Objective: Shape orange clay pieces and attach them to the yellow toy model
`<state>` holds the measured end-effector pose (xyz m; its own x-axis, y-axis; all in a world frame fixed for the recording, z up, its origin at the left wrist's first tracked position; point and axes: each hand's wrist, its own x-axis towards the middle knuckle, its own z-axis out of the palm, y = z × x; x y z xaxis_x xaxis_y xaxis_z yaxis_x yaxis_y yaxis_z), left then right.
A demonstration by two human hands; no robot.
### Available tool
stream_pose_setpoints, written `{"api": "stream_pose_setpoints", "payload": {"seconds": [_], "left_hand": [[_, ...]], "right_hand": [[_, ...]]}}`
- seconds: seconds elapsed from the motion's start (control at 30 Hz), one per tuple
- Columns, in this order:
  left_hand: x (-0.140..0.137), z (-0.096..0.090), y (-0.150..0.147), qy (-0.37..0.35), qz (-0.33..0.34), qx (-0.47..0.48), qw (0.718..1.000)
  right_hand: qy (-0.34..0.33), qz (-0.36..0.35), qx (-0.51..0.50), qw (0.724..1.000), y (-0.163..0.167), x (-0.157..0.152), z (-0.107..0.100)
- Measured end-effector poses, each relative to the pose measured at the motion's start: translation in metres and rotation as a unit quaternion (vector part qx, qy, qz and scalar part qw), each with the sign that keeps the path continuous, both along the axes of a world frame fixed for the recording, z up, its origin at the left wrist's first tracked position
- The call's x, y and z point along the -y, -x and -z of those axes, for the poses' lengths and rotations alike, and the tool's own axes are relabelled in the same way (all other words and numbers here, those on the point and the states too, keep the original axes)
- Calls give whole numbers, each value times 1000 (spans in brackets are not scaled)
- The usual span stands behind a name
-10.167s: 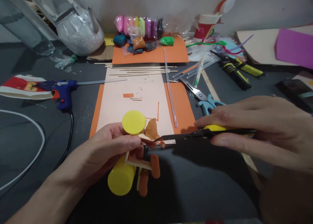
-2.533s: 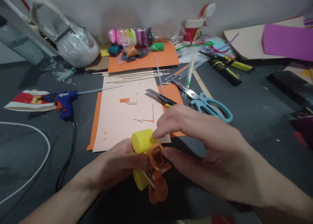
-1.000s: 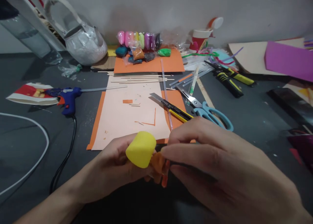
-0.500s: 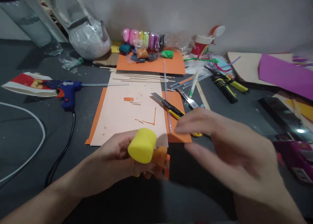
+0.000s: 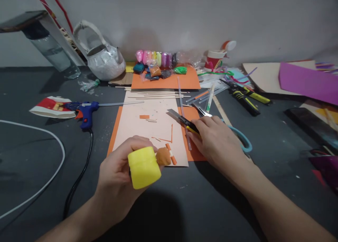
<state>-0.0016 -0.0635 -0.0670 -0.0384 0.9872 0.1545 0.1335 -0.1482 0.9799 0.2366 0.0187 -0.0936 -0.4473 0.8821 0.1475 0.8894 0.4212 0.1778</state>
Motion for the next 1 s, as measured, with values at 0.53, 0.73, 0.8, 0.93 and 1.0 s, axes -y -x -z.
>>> {"api": "stream_pose_setpoints", "payload": {"seconds": [0.53,0.73,0.8,0.93,1.0], "left_hand": [[-11,11,-8,187,45,353,916],[-12,6,-6,201,53,360,910],[-14,7,-4,201,51,349,914],[-15,8,-3,187,54,330,924],[-14,6,-5,189,47,324,926]], "right_hand": [[19,-22,-364,931,-3,20,-35],[140,-97,-405,899,-5,41,-57],[139,-118,-383,906,-11,43,-56],[119,-127,-362,916,-21,47,-54],[104,-103,-368,918,-23,50,-55]]}}
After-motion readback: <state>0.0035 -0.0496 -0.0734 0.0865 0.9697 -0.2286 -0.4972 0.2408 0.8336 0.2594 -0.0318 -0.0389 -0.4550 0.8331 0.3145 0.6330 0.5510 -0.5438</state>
